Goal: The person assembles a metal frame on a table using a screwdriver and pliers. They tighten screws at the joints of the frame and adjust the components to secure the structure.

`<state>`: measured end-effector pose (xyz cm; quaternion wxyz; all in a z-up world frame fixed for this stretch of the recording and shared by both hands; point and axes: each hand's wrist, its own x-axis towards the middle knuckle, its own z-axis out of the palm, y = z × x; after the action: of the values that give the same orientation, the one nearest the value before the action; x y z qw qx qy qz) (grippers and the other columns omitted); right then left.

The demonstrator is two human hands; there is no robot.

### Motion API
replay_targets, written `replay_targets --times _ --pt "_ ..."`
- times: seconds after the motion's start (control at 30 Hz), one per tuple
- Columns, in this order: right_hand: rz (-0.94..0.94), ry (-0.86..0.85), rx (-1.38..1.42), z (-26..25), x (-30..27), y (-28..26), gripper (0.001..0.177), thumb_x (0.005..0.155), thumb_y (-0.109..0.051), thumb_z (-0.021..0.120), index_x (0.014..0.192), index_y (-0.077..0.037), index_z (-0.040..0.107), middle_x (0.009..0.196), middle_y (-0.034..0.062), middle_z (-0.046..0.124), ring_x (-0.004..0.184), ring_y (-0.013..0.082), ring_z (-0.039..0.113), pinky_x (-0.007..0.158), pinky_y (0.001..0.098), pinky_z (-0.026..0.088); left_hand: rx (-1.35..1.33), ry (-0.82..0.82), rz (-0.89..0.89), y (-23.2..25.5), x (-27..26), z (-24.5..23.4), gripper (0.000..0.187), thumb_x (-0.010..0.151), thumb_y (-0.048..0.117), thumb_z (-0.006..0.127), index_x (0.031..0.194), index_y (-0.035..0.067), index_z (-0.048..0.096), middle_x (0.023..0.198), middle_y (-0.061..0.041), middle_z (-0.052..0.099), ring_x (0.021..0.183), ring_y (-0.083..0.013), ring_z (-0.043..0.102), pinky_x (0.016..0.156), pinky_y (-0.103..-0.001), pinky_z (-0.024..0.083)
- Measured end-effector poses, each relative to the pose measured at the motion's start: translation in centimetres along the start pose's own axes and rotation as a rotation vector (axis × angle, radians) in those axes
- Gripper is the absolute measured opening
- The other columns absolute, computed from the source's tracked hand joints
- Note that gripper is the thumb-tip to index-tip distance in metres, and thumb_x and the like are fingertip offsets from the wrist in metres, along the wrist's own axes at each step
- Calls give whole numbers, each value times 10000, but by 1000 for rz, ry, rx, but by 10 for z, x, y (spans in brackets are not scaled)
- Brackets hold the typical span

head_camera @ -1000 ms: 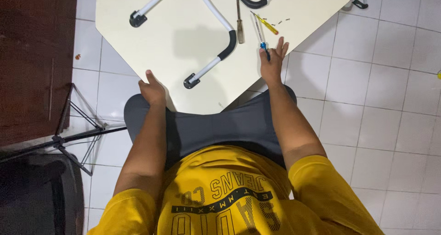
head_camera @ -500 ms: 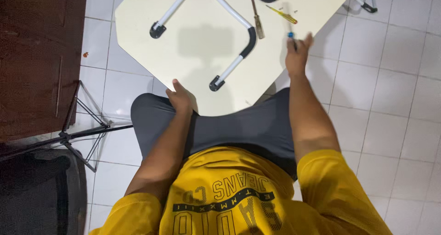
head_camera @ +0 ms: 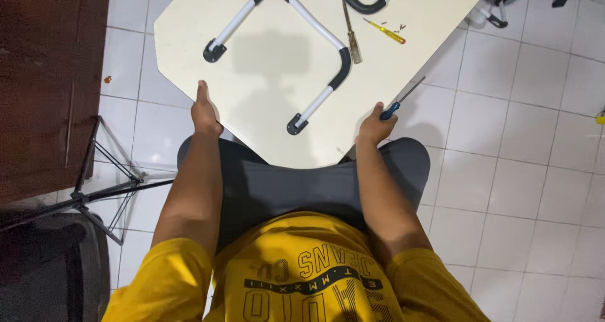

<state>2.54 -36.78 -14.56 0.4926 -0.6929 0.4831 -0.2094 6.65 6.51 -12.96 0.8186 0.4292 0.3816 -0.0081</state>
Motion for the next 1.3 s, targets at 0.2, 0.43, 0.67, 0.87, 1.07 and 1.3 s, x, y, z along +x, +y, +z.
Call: replay_targets --times 0.2,0.43,0.67,0.87,1.07,1.3 --pt "-179 32 -70 0 49 1 409 959 -325 734 1010 46 569 944 165 675 831 294 642 803 422 532 193 246 -21 -50 -5 -2 785 973 586 667 1266 -138 586 1014 -129 622 907 -202 614 812 -362 558" --pt "-377 -48 -128 -6 121 -16 380 943 -308 768 951 27 588 905 173 672 811 323 640 767 447 520 153 177 -115 -90 -76 21 855 1000 613 648 1281 -189 557 931 -136 484 763 -225 457 590 -360 405" --pt "-527 53 -303 -15 118 -17 386 971 -319 736 974 37 587 902 224 671 816 411 642 772 506 509 214 300 54 -41 -49 15 713 900 499 663 1403 -4 609 1298 -143 679 1076 -245 649 897 -395 538" --pt "-299 4 -318 -45 47 16 428 1016 -357 658 1062 61 581 1038 277 609 945 426 627 861 518 487 660 192 648 5 19 -31 573 1005 265 715 1411 -43 455 1301 -183 613 1159 -255 611 1002 -385 500" --pt "-458 23 -375 -43 55 9 391 1003 -349 664 1009 31 574 956 234 666 881 434 650 809 520 502 736 133 478 2 3 -32 425 1003 305 680 1237 -18 532 1116 -149 696 1011 -188 664 916 -324 527" --pt "-579 -24 -364 -48 106 -5 381 981 -326 699 1023 31 572 925 221 683 843 417 677 762 505 521 812 44 371 -11 -47 -44 443 986 365 726 1116 -36 590 947 -112 696 846 -175 649 768 -334 551"
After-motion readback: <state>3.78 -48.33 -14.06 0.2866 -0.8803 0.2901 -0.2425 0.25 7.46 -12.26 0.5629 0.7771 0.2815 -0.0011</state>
